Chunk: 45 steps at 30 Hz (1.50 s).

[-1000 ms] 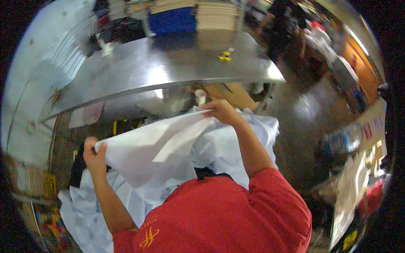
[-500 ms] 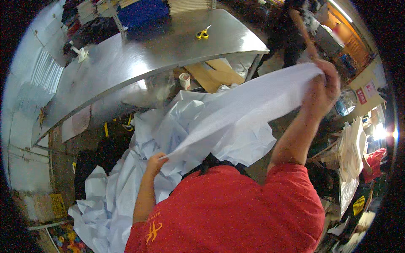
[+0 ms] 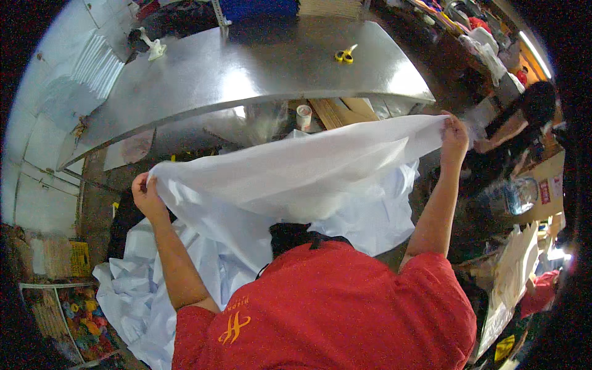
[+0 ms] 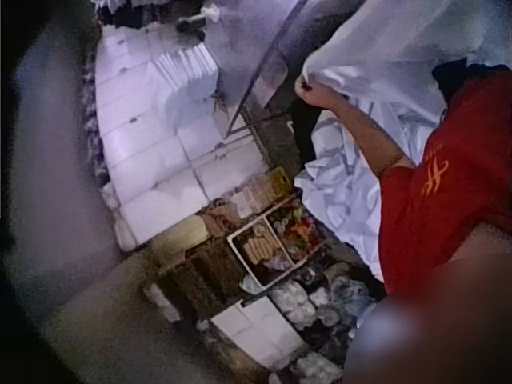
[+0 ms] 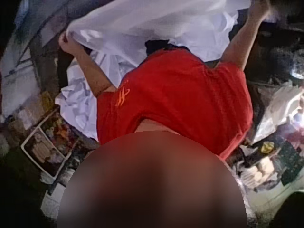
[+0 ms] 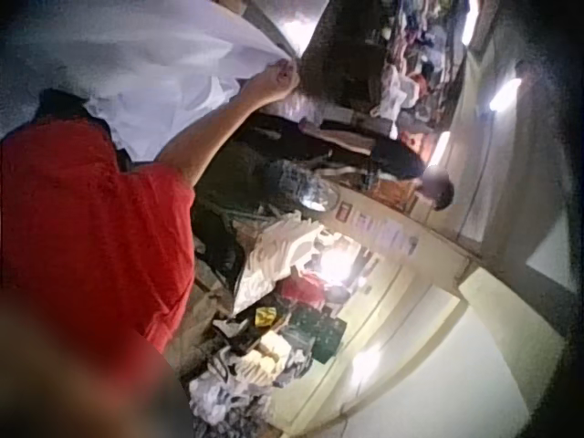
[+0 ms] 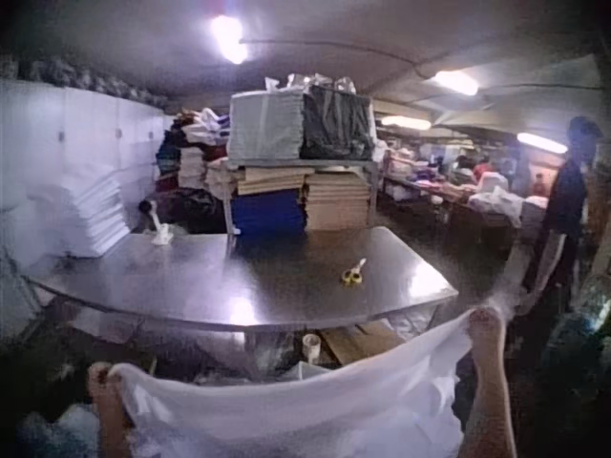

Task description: The person spreads a large white sheet on a metal table, folds it, and uses yellow-handled scissors to cut along the fold. The person then unfolds the cut piece and sets it aside.

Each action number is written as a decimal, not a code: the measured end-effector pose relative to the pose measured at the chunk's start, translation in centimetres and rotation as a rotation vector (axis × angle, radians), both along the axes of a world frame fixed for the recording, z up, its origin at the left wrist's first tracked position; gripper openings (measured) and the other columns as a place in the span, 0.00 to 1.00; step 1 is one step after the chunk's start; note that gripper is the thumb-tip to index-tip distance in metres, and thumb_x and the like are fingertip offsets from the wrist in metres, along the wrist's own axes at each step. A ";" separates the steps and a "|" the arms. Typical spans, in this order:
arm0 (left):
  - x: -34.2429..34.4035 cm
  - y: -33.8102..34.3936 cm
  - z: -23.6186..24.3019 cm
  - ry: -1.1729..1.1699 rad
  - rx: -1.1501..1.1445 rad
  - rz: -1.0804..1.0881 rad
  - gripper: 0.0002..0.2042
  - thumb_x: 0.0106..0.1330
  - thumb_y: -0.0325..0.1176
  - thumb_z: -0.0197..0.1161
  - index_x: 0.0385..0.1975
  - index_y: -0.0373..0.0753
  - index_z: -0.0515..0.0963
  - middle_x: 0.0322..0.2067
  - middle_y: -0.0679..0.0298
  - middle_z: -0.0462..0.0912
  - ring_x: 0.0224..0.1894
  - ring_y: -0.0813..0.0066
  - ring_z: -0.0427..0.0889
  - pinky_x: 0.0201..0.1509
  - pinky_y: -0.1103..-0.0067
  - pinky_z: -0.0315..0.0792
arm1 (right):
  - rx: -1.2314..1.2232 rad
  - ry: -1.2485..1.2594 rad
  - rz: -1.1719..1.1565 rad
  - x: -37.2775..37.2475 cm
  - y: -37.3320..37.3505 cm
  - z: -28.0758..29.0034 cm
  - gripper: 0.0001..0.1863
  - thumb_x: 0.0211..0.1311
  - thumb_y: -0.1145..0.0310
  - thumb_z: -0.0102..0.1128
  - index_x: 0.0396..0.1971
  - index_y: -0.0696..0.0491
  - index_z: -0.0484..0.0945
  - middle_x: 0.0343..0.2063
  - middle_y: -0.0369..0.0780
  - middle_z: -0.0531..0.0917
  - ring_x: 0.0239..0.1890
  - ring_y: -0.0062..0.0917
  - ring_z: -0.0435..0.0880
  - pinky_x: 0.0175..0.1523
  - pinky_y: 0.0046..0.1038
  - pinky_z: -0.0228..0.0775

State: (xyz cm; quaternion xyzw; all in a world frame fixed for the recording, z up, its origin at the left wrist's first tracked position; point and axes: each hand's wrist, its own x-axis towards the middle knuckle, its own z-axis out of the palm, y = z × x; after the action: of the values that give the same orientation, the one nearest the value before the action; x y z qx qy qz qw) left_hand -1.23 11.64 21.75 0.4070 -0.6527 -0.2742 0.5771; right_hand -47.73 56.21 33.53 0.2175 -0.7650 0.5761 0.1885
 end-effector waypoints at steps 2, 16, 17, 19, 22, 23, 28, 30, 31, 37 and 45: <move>-0.8 -0.8 3.4 -0.157 -0.180 -0.139 0.05 0.52 0.23 0.59 0.29 0.35 0.74 0.31 0.63 0.75 0.36 0.73 0.74 0.43 0.79 0.67 | -0.066 -0.080 0.031 -1.4 -1.9 -1.2 0.08 0.53 0.74 0.55 0.34 0.54 0.79 0.24 0.33 0.77 0.25 0.13 0.70 0.31 0.17 0.63; -8.7 -10.8 -1.0 -0.408 -0.161 0.029 0.07 0.53 0.31 0.61 0.28 0.34 0.77 0.29 0.59 0.78 0.33 0.68 0.75 0.40 0.77 0.68 | 0.070 -0.117 0.032 -4.7 -2.9 -3.4 0.09 0.54 0.70 0.58 0.35 0.55 0.80 0.30 0.36 0.80 0.31 0.17 0.75 0.37 0.18 0.66; -9.7 -11.1 -1.8 -0.444 -0.066 -0.018 0.07 0.54 0.31 0.61 0.29 0.35 0.77 0.29 0.59 0.78 0.32 0.68 0.76 0.40 0.77 0.68 | 0.073 -0.155 -0.020 -4.0 -2.2 -2.5 0.09 0.54 0.70 0.58 0.35 0.56 0.80 0.31 0.36 0.80 0.32 0.17 0.75 0.38 0.17 0.66; -11.9 -11.1 -3.8 -0.508 -0.026 -0.145 0.07 0.54 0.32 0.60 0.29 0.35 0.77 0.27 0.59 0.79 0.32 0.69 0.77 0.38 0.78 0.68 | -0.108 -0.152 0.029 -2.5 0.2 -0.1 0.10 0.54 0.70 0.58 0.35 0.57 0.79 0.32 0.36 0.80 0.33 0.17 0.75 0.39 0.18 0.66; -15.0 -10.0 -6.3 -0.530 0.194 -0.338 0.07 0.53 0.32 0.59 0.28 0.35 0.78 0.24 0.61 0.79 0.29 0.74 0.77 0.35 0.80 0.68 | -0.084 -0.025 -0.127 -1.1 2.7 2.9 0.11 0.54 0.70 0.58 0.37 0.57 0.79 0.33 0.36 0.80 0.34 0.18 0.75 0.40 0.19 0.67; -16.0 -9.6 -6.9 -0.499 0.131 -0.372 0.07 0.52 0.32 0.60 0.27 0.36 0.78 0.23 0.61 0.79 0.28 0.77 0.76 0.34 0.81 0.68 | -0.073 0.010 -0.149 -1.0 3.2 3.7 0.11 0.54 0.70 0.58 0.37 0.57 0.79 0.33 0.36 0.80 0.34 0.18 0.75 0.41 0.20 0.67; -20.7 -8.7 -9.6 -0.557 0.202 -0.491 0.06 0.53 0.30 0.59 0.28 0.36 0.78 0.27 0.61 0.80 0.29 0.72 0.79 0.36 0.78 0.70 | 0.042 0.010 -0.364 -1.2 4.2 5.1 0.11 0.54 0.71 0.57 0.38 0.58 0.78 0.36 0.38 0.80 0.37 0.20 0.75 0.45 0.23 0.66; -21.5 -8.6 -11.5 -0.667 0.163 -0.556 0.06 0.52 0.28 0.59 0.29 0.37 0.78 0.28 0.61 0.81 0.31 0.68 0.79 0.37 0.77 0.70 | 0.042 0.033 -0.485 -0.5 4.2 4.9 0.12 0.55 0.71 0.55 0.38 0.59 0.77 0.38 0.39 0.79 0.39 0.22 0.75 0.47 0.24 0.65; -21.5 -8.3 -12.8 -0.703 0.143 -0.586 0.06 0.52 0.28 0.59 0.30 0.38 0.78 0.29 0.60 0.81 0.32 0.67 0.79 0.37 0.77 0.71 | -0.055 -0.026 -0.502 0.2 4.5 4.9 0.13 0.56 0.71 0.53 0.40 0.59 0.76 0.39 0.39 0.79 0.42 0.23 0.74 0.50 0.25 0.63; -18.4 -3.1 -20.5 -1.054 0.292 -0.901 0.11 0.55 0.37 0.57 0.34 0.40 0.78 0.32 0.59 0.80 0.37 0.60 0.78 0.39 0.71 0.70 | 0.043 0.391 -0.776 2.9 6.9 7.5 0.13 0.58 0.68 0.50 0.39 0.61 0.75 0.41 0.42 0.78 0.40 0.28 0.75 0.50 0.27 0.63; -16.1 -7.4 -15.6 -0.524 0.415 -0.458 0.06 0.50 0.31 0.60 0.27 0.39 0.79 0.23 0.64 0.78 0.28 0.74 0.76 0.35 0.79 0.69 | -0.265 -0.090 -0.357 -13.0 7.0 -1.0 0.15 0.52 0.71 0.57 0.42 0.57 0.75 0.39 0.38 0.78 0.40 0.23 0.75 0.45 0.23 0.67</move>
State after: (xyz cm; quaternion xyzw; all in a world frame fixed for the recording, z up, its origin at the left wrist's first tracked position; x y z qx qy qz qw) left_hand -17.33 4.20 6.11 0.4150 -0.7822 -0.4088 0.2209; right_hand -60.72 63.17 32.49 0.0263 -0.7167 0.6382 0.2800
